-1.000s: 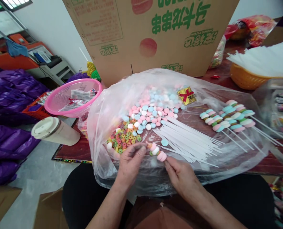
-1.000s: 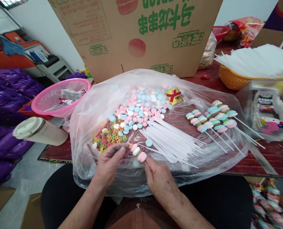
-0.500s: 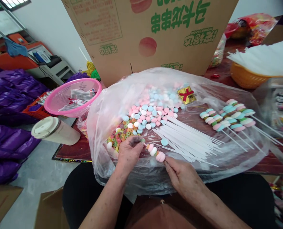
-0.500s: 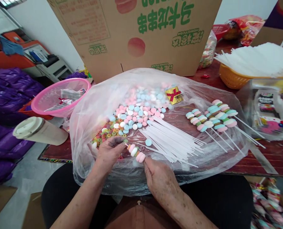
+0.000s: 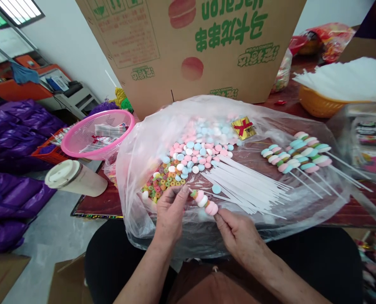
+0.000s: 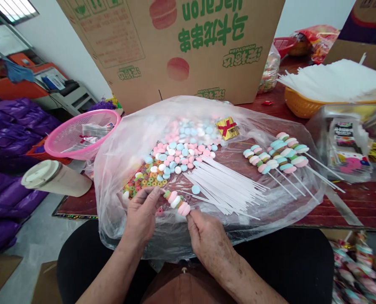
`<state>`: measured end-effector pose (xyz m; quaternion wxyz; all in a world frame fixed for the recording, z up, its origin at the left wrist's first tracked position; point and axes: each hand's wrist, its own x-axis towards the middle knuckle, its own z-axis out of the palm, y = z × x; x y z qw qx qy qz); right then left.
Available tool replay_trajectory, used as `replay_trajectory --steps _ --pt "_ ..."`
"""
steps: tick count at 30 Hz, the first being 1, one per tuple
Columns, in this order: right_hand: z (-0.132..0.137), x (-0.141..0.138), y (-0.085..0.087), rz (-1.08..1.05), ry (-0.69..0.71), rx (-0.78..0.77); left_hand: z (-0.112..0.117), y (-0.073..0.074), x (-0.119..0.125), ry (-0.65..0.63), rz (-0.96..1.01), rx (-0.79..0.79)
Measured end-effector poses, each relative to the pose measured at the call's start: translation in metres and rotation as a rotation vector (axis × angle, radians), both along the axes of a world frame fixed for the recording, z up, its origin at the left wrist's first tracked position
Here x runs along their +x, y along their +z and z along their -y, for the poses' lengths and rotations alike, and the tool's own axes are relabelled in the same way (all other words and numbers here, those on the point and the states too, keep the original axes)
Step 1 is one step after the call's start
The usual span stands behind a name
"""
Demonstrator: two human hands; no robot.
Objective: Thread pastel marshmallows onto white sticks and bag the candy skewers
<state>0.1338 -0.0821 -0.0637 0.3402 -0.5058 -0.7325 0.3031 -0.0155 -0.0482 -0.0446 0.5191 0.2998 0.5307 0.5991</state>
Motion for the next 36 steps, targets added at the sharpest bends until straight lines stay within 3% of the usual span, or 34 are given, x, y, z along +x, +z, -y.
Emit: replay_trajectory --steps 4,8,15,18,21,23,25,28,30,32,34,36 --pt "0.002 -0.007 0.004 -0.063 0.036 0.003 -0.007 0.009 0.009 -0.041 0.281 -0.118" --pt "0.003 -0.008 0.002 -0.042 0.046 -0.052 -0.005 0.006 0.023 -0.131 0.449 -0.175" --pt "-0.001 -0.014 -0.009 0.007 0.046 -0.072 0.007 -0.010 0.050 -0.012 0.413 -0.088" --pt "-0.008 -0.007 -0.008 -0.039 0.013 -0.108 0.000 -0.011 0.048 -0.040 0.308 -0.102" --pt "-0.024 0.010 -0.003 -0.057 -0.080 -0.086 -0.025 -0.008 0.032 -0.112 -0.102 -0.073" --pt "-0.038 0.018 -0.002 0.030 -0.164 -0.044 -0.048 -0.006 0.020 -0.175 -0.659 -0.021" --pt "-0.053 0.019 -0.003 0.169 -0.211 -0.047 -0.071 -0.007 0.013 -0.332 -1.217 -0.031" --pt "-0.069 0.012 -0.010 0.278 -0.214 -0.115 -0.089 -0.010 0.010 -0.428 -1.439 -0.064" --pt "-0.073 0.012 -0.013 0.240 -0.204 -0.140 -0.089 -0.010 0.008 -0.429 -1.460 -0.053" --pt "-0.073 0.017 -0.011 0.070 -0.189 -0.195 -0.081 -0.009 0.005 -0.432 -1.423 -0.032" --pt "-0.070 0.022 -0.004 -0.213 -0.162 -0.298 -0.068 -0.008 0.004 -0.418 -1.183 -0.040" --pt "-0.066 0.021 0.005 -0.518 -0.108 -0.401 -0.056 -0.007 0.009 -0.396 -0.778 -0.087"
